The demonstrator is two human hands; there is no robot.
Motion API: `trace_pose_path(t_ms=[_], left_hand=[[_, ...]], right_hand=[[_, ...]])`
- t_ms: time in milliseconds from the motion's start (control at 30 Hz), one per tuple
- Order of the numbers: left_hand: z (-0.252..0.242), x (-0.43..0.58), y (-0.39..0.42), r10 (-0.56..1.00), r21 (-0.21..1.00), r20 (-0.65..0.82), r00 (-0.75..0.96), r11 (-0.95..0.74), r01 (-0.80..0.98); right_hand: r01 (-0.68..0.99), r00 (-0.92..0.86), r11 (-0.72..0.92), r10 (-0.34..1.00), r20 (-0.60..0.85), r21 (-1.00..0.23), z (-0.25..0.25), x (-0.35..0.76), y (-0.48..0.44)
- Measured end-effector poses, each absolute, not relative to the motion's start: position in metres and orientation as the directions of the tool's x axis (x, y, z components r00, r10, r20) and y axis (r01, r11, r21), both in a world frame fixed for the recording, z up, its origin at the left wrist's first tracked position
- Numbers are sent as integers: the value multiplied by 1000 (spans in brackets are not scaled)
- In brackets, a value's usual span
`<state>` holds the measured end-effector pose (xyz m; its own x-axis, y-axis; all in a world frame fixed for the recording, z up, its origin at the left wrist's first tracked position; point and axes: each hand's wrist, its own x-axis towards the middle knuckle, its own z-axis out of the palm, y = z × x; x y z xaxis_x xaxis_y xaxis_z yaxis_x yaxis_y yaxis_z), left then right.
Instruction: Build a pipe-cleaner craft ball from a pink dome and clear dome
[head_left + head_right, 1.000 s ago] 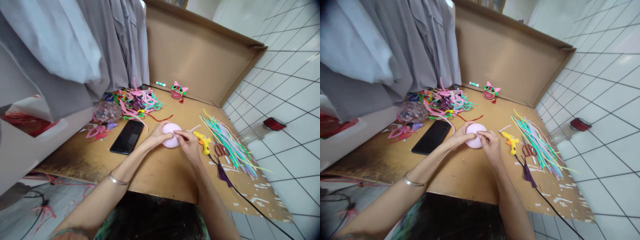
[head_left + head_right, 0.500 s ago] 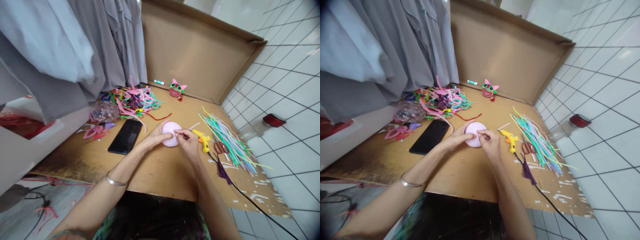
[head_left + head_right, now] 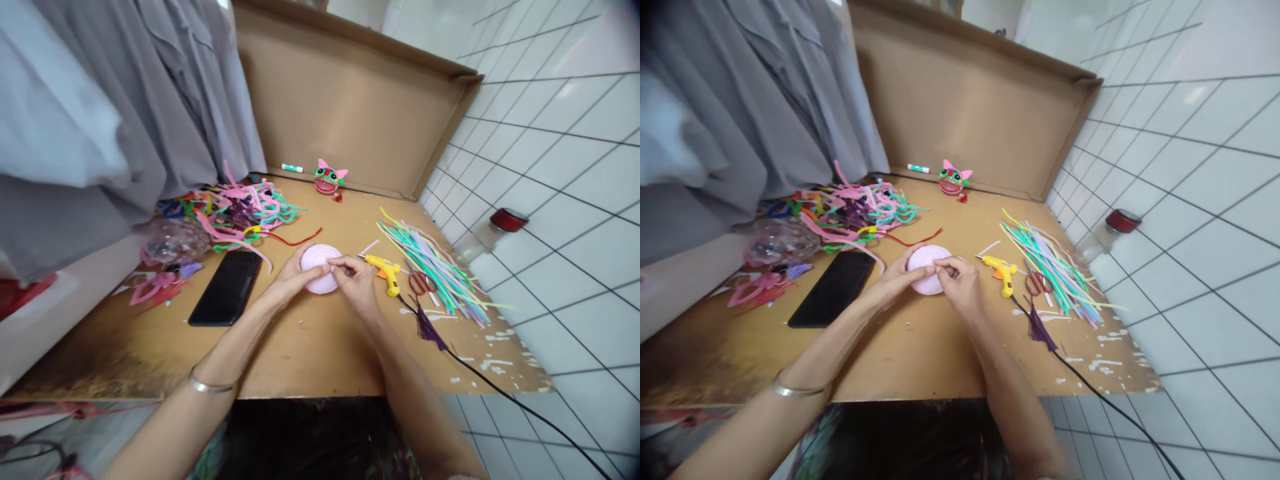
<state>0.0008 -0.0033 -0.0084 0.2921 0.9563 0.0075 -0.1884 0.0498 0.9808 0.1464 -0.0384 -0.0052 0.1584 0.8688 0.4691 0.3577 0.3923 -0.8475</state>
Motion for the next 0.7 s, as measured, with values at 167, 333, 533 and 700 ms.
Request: trace_pose_path(t_ms=[167, 333, 533, 700], left_hand=[[-10, 1, -2, 967, 985, -10, 256, 53, -162], [-10, 0, 1, 981, 996, 10, 194, 7, -91], [-7, 3, -2, 985, 998, -15, 169, 25, -58], [-12, 7, -2, 983, 999, 40, 178, -35, -29]], right_hand=[[352, 125, 391, 881, 456, -851, -9, 145, -38], [474, 104, 353, 887, 449, -807, -6, 156, -33], [889, 439, -303, 777, 452, -343, 5, 198, -35], [831, 541, -556, 811, 221, 6, 4, 216, -35]])
